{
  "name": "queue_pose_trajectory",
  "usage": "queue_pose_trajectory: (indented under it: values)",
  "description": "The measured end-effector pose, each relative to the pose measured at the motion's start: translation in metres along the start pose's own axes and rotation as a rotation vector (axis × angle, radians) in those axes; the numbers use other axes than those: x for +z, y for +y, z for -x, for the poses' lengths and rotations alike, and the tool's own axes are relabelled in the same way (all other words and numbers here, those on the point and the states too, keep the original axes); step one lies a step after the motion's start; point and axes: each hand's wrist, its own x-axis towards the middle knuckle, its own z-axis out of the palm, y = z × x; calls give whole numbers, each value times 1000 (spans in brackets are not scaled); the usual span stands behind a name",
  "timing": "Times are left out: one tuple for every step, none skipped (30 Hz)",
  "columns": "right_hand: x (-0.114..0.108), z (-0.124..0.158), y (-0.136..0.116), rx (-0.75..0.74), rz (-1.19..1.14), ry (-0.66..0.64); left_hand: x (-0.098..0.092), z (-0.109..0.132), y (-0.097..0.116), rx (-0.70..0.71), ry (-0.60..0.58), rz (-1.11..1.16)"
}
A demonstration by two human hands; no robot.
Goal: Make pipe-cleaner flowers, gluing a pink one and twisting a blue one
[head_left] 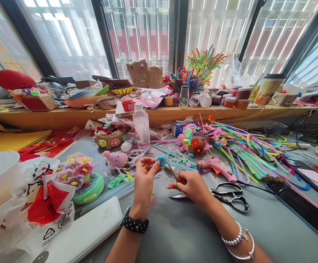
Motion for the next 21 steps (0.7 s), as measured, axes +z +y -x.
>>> queue_pose_trajectory:
  values:
    - [0, 0, 0, 6, -4, -1, 0, 0, 0, 4, -1, -13]
    - [0, 0, -1, 14, -7, -3, 0, 0, -1, 5, -7, -24]
    - [-1, 0, -1, 23, -7, -7, 1, 1, -1, 0, -16, -32]
    - [-1, 1, -1, 33, -6, -12, 1, 1, 0, -10, -27, -37]
    - [-2, 1, -2, 41, -6, -20, 1, 1, 0, -25, -35, -37]
    - [-2, 1, -2, 46, -7, -30, 2, 1, 1, -42, -36, -32]
    - [-3, 1, -3, 49, -7, -38, 2, 1, 1, -58, -25, -18]
    - [-3, 1, -3, 51, -6, -43, 2, 1, 2, -66, -2, 2]
    - [-3, 1, -3, 55, -1, -45, 1, 1, 3, -69, 30, 25]
    - [-3, 1, -2, 60, 8, -45, 1, 0, 3, -65, 67, 48]
    - [-2, 1, -1, 68, 21, -45, 0, 0, 4, -58, 102, 69]
    - [-1, 1, 0, 79, 34, -47, 0, -1, 5, -51, 129, 86]
    - [0, 0, 2, 93, 46, -51, -1, -2, 5, -48, 141, 99]
    - [1, 0, 3, 109, 57, -56, -1, -2, 5, -50, 140, 113]
    - [2, -1, 5, 130, 66, -60, -2, -2, 5, -56, 129, 130]
    - [3, -1, 7, 153, 72, -61, -2, -3, 5, -63, 113, 149]
    - [3, -1, 8, 180, 73, -60, -2, -3, 5, -69, 99, 168]
    - [3, -1, 9, 208, 68, -62, -2, -3, 5, -72, 91, 187]
    - [3, -1, 9, 234, 55, -66, -1, -3, 5, -71, 89, 204]
    - [3, -1, 9, 256, 34, -73, -1, -3, 5, -68, 88, 217]
    - [2, -1, 9, 274, 10, -79, -1, -3, 4, -67, 85, 225]
